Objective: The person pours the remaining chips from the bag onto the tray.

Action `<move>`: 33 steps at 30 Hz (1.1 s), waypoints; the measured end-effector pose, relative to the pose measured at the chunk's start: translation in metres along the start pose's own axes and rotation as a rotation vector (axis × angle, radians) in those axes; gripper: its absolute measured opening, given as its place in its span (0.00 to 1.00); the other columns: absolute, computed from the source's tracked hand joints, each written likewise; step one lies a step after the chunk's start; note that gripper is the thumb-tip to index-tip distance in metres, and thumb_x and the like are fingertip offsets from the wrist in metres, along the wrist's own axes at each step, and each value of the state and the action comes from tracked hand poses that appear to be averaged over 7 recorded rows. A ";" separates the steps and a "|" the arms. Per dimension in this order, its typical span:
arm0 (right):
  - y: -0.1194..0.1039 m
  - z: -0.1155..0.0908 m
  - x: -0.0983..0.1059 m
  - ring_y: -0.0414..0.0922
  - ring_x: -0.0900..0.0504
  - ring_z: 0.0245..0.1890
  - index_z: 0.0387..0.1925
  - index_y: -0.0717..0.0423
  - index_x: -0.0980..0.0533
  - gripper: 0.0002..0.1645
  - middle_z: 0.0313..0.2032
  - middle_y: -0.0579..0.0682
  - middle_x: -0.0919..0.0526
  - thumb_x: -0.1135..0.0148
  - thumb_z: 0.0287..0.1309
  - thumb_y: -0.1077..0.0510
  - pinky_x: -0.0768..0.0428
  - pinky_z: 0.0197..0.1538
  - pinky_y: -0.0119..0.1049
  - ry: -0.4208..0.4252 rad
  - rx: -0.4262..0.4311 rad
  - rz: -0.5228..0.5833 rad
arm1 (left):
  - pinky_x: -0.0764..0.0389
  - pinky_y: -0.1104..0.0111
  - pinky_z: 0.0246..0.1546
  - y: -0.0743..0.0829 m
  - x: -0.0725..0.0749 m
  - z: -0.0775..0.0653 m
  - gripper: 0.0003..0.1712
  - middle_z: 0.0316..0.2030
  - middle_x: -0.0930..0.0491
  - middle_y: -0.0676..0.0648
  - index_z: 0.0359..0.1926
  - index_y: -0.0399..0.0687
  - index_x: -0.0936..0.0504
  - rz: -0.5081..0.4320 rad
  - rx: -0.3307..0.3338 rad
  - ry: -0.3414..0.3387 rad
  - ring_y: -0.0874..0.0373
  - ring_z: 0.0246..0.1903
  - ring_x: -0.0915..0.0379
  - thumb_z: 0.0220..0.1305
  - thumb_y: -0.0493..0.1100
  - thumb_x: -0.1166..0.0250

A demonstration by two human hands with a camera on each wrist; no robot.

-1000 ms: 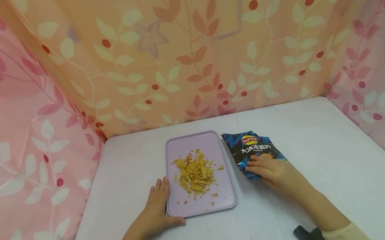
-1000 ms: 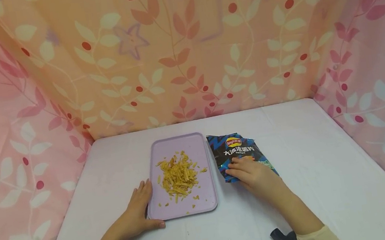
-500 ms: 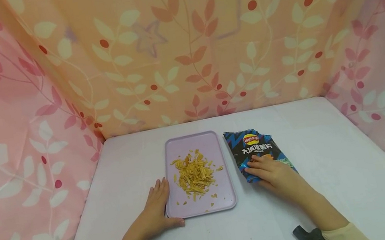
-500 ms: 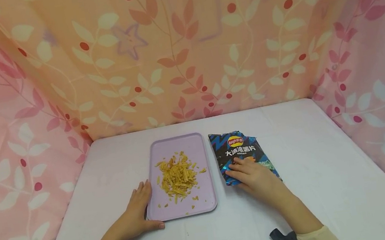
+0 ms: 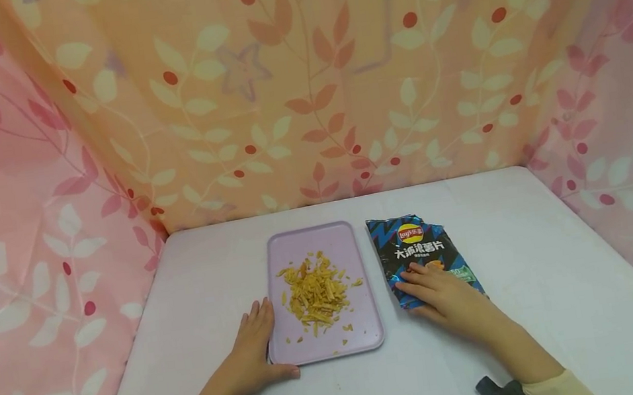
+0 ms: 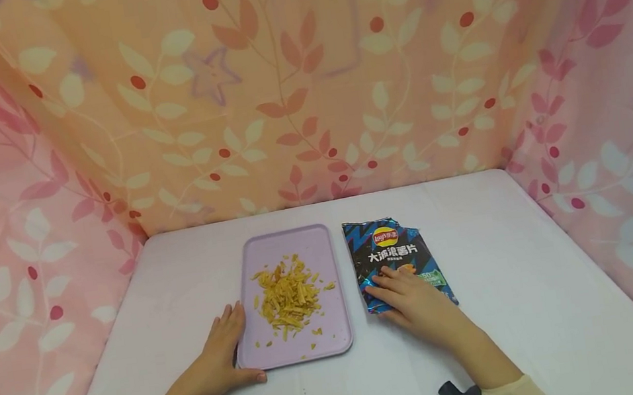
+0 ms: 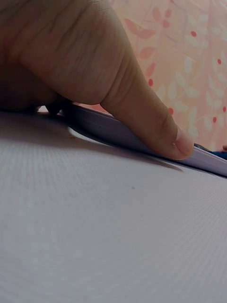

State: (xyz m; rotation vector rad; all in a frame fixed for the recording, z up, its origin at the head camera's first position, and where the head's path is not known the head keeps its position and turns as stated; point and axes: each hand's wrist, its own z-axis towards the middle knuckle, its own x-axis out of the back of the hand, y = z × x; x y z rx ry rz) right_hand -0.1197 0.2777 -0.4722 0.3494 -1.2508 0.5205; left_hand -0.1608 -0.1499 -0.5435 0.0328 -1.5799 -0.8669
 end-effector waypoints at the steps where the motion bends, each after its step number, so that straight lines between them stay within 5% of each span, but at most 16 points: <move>1: 0.000 -0.001 0.000 0.55 0.37 0.70 0.66 0.39 0.31 0.33 0.66 0.47 0.29 0.38 0.60 0.42 0.36 0.67 0.57 -0.008 -0.008 0.001 | 0.67 0.52 0.74 0.000 0.000 0.000 0.82 0.76 0.64 0.46 0.76 0.43 0.62 -0.001 0.002 -0.003 0.51 0.76 0.74 0.30 0.80 0.32; 15: 0.002 -0.001 -0.007 0.52 0.44 0.73 0.69 0.35 0.36 0.33 0.72 0.44 0.38 0.45 0.64 0.38 0.44 0.72 0.55 -0.113 -0.051 0.065 | 0.67 0.51 0.74 0.005 0.004 0.004 0.81 0.76 0.61 0.45 0.76 0.42 0.61 0.028 0.010 0.017 0.49 0.76 0.72 0.31 0.81 0.33; 33: -0.003 -0.003 -0.007 0.57 0.43 0.72 0.69 0.38 0.36 0.32 0.71 0.49 0.38 0.49 0.66 0.38 0.44 0.69 0.61 -0.095 -0.026 0.031 | 0.64 0.50 0.74 0.007 -0.001 0.000 0.80 0.75 0.55 0.46 0.76 0.45 0.58 -0.003 0.042 0.072 0.48 0.76 0.69 0.30 0.80 0.31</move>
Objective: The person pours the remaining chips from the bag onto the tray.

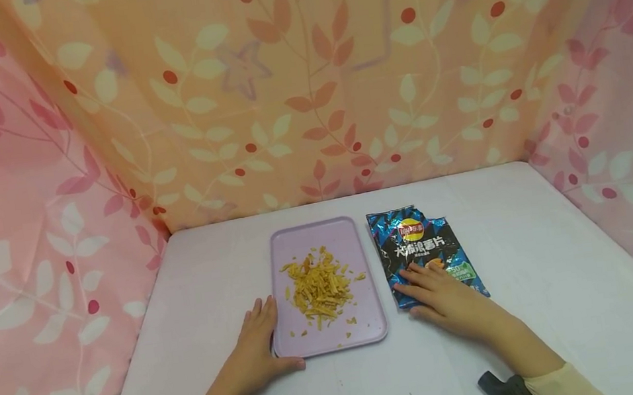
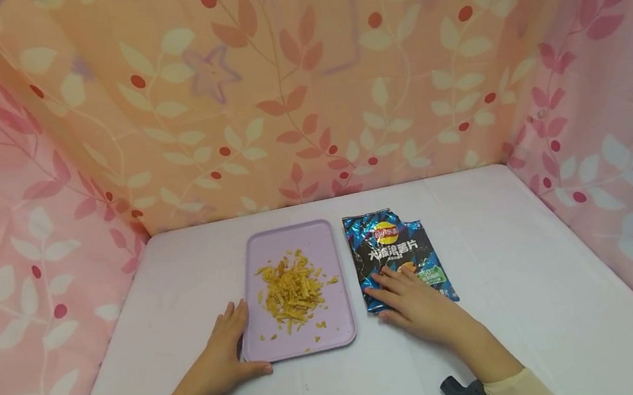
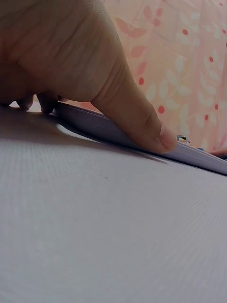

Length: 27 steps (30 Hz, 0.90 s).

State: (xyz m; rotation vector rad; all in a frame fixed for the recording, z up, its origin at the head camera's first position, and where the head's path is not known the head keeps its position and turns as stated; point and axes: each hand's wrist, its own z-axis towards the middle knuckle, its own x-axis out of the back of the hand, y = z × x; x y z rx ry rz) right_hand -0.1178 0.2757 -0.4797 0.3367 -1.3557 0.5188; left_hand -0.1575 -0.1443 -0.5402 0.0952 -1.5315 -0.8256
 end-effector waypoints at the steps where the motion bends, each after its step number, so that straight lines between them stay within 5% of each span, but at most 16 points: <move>1: 0.000 0.000 0.001 0.57 0.42 0.72 0.69 0.38 0.35 0.32 0.71 0.49 0.37 0.49 0.66 0.38 0.44 0.70 0.60 0.004 0.001 -0.001 | 0.64 0.50 0.74 0.000 0.000 0.000 0.79 0.75 0.55 0.46 0.76 0.46 0.58 -0.002 0.000 -0.002 0.48 0.76 0.69 0.30 0.80 0.32; 13: 0.000 0.000 0.009 0.56 0.41 0.72 0.68 0.39 0.33 0.32 0.70 0.49 0.35 0.48 0.65 0.38 0.44 0.71 0.58 0.031 0.017 -0.018 | 0.58 0.52 0.74 -0.005 0.010 -0.004 0.75 0.76 0.57 0.51 0.76 0.50 0.57 0.020 -0.020 -0.045 0.51 0.76 0.66 0.34 0.79 0.33; 21: 0.006 0.001 0.020 0.55 0.38 0.70 0.66 0.42 0.31 0.31 0.67 0.50 0.31 0.44 0.64 0.39 0.53 0.76 0.49 0.103 0.059 -0.053 | 0.54 0.50 0.73 -0.008 0.024 -0.005 0.66 0.75 0.50 0.44 0.75 0.43 0.51 0.024 -0.115 0.019 0.46 0.74 0.58 0.46 0.72 0.33; 27: 0.003 0.011 0.029 0.54 0.36 0.69 0.64 0.45 0.29 0.31 0.64 0.50 0.28 0.43 0.63 0.40 0.53 0.76 0.46 0.190 0.069 -0.081 | 0.46 0.49 0.70 -0.008 0.040 -0.004 0.57 0.73 0.43 0.45 0.74 0.49 0.45 0.063 -0.139 0.095 0.45 0.72 0.49 0.51 0.70 0.34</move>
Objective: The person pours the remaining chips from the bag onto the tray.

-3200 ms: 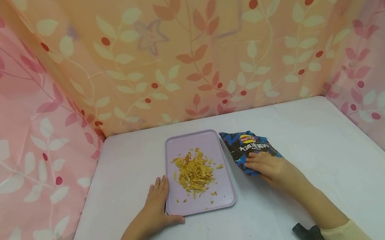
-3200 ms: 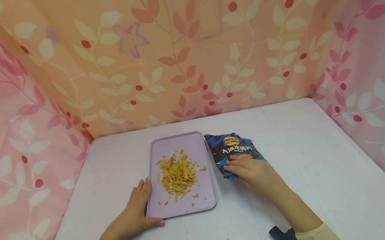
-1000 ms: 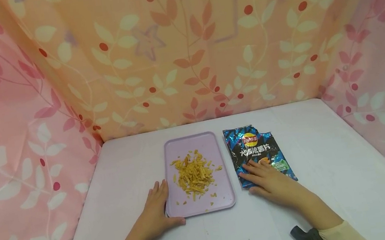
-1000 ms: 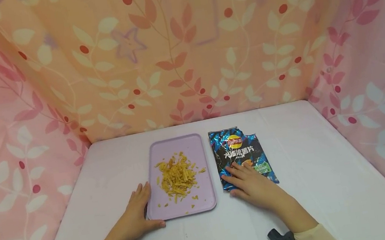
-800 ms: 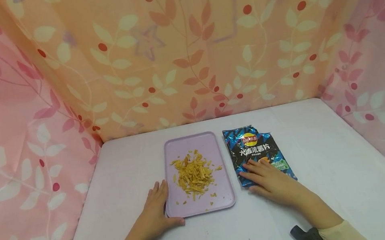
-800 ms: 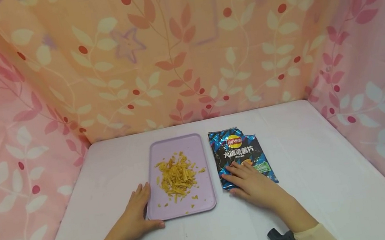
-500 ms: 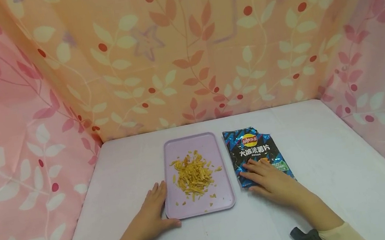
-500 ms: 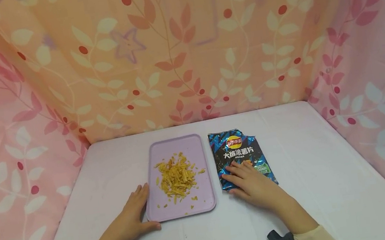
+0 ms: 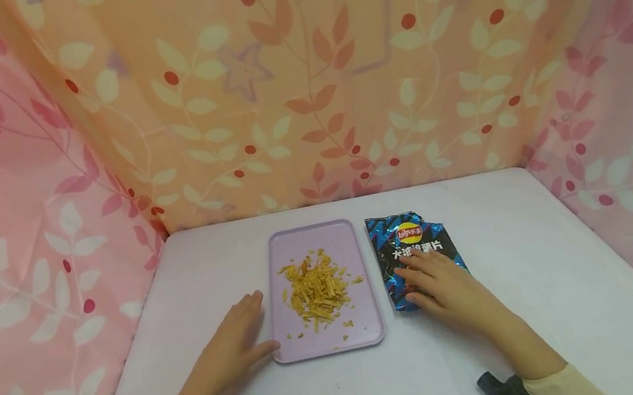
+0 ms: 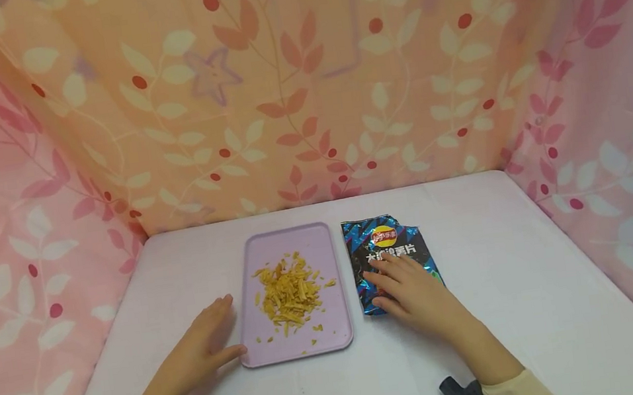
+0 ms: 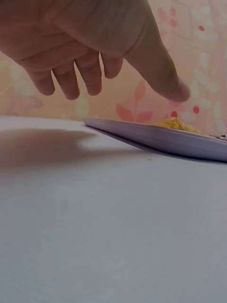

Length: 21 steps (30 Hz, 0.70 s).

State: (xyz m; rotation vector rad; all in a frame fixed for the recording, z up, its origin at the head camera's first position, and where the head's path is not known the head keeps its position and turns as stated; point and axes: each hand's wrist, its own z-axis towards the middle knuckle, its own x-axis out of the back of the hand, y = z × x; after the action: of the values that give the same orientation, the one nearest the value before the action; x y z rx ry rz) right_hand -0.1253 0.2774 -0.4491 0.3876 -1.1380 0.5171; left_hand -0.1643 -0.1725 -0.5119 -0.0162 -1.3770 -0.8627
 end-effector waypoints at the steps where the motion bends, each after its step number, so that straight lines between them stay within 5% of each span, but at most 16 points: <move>1: 0.000 0.002 0.002 0.54 0.35 0.68 0.64 0.45 0.29 0.31 0.64 0.50 0.27 0.43 0.63 0.40 0.51 0.76 0.46 0.013 -0.004 -0.006 | 0.44 0.48 0.70 0.000 0.003 0.001 0.55 0.72 0.41 0.45 0.74 0.50 0.44 0.008 0.000 0.013 0.46 0.72 0.47 0.52 0.70 0.35; 11: 0.014 -0.009 0.025 0.54 0.32 0.66 0.61 0.48 0.26 0.32 0.60 0.52 0.23 0.34 0.56 0.45 0.41 0.71 0.50 0.059 -0.101 -0.050 | 0.36 0.49 0.66 -0.006 0.030 -0.001 0.42 0.66 0.31 0.49 0.67 0.51 0.30 0.046 -0.020 0.091 0.49 0.66 0.38 0.55 0.64 0.33; 21: 0.037 -0.039 0.039 0.55 0.33 0.66 0.63 0.47 0.27 0.33 0.62 0.49 0.25 0.33 0.56 0.45 0.50 0.76 0.42 0.039 -0.164 -0.088 | 0.34 0.51 0.64 -0.024 0.042 -0.010 0.37 0.63 0.28 0.51 0.64 0.53 0.26 0.082 -0.025 0.148 0.51 0.64 0.34 0.56 0.61 0.32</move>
State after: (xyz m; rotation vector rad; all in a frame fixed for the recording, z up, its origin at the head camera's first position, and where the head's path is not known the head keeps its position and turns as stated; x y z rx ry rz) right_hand -0.1043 0.3358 -0.4263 0.2825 -1.1120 0.3501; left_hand -0.1716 -0.2160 -0.4901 -0.0276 -1.2191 -0.7968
